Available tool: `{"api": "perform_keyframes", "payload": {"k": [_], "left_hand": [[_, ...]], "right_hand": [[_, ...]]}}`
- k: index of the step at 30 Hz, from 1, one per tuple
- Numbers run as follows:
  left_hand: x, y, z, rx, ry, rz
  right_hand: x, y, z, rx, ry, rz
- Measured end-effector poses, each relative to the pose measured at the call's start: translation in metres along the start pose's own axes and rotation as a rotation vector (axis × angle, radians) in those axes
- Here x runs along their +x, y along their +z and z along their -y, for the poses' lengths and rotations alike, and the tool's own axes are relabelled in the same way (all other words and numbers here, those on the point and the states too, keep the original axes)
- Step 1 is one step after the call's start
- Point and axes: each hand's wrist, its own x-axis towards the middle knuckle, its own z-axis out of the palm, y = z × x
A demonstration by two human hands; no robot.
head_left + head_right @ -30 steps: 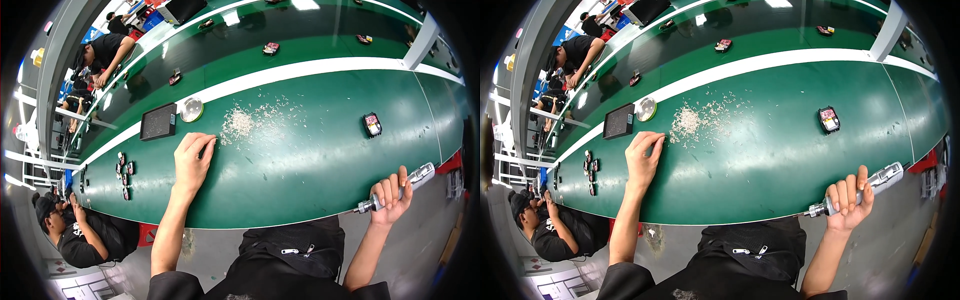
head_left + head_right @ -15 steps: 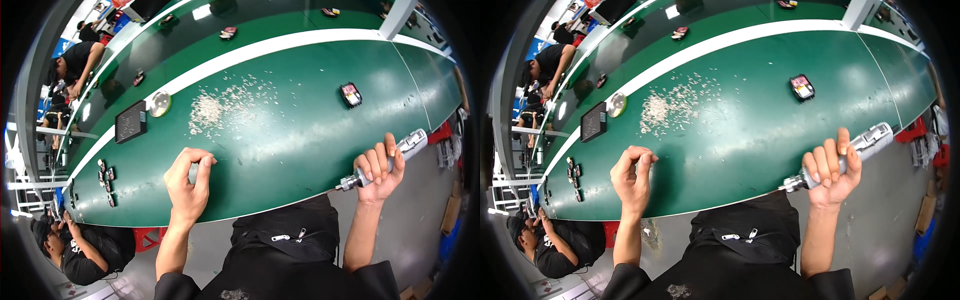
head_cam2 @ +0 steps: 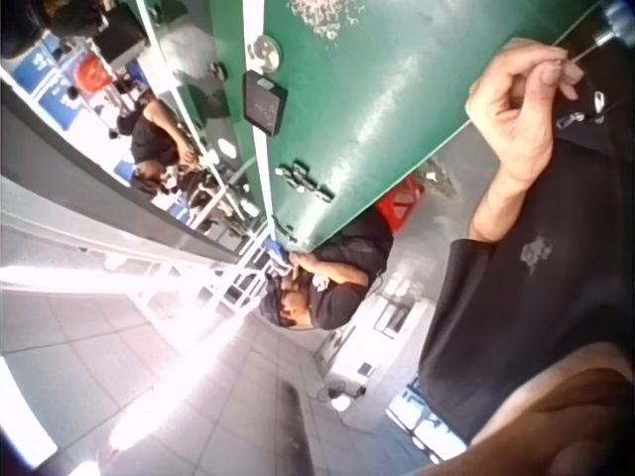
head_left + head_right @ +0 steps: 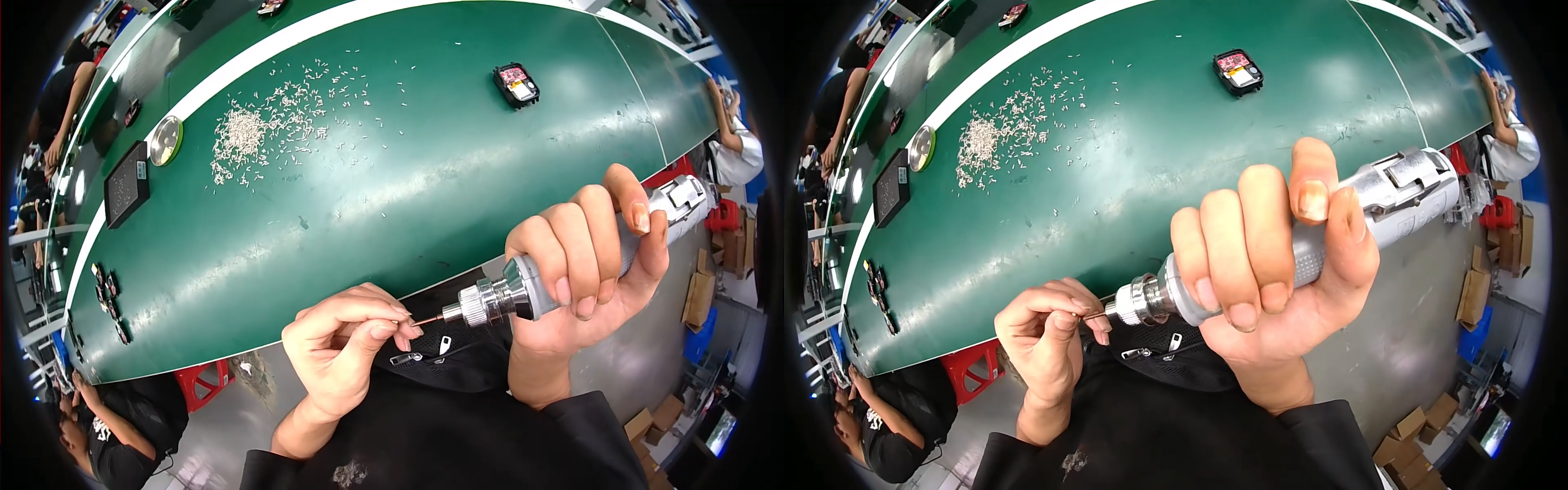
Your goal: Assembling small electronic smartwatch components using an electric screwdriver on an industrial production line.
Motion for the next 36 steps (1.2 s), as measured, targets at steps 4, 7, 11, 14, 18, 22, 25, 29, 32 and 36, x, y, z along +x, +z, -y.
{"api": "perform_keyframes", "payload": {"k": [4,7,11,14,18,22,25,29,32,36], "left_hand": [[-0.003,0.003,0.001,-0.053,-0.006,0.002],[-0.005,0.005,0.0,-0.053,-0.014,-0.007],[-0.007,0.005,-0.002,0.093,-0.021,-0.043],[-0.004,0.005,0.0,0.494,0.195,-0.029],[0.001,0.007,0.005,0.623,0.236,-0.046],[0.01,0.003,0.003,0.562,0.206,-0.001],[0.017,-0.003,-0.008,0.613,0.252,0.073],[0.038,-0.057,-0.037,0.973,0.315,-0.067],[0.075,-0.119,-0.08,1.202,0.305,-0.299],[0.151,-0.24,-0.154,1.437,0.408,-0.57]], "right_hand": [[-0.004,0.001,-0.007,0.026,-0.005,-0.033],[-0.007,0.0,-0.009,0.024,-0.005,-0.054],[-0.011,0.001,-0.01,-0.049,-0.032,-0.026],[-0.013,0.001,-0.01,-0.142,-0.065,0.026],[-0.011,-0.002,-0.01,-0.224,-0.066,0.044],[-0.007,-0.007,-0.013,-0.101,-0.08,-0.049],[-0.003,-0.006,-0.013,-0.085,-0.079,-0.098],[-0.003,-0.012,-0.01,-0.026,-0.112,-0.217],[-0.002,-0.022,-0.001,-0.048,-0.166,-0.261],[-0.007,-0.032,0.004,-0.055,-0.185,-0.314]]}}
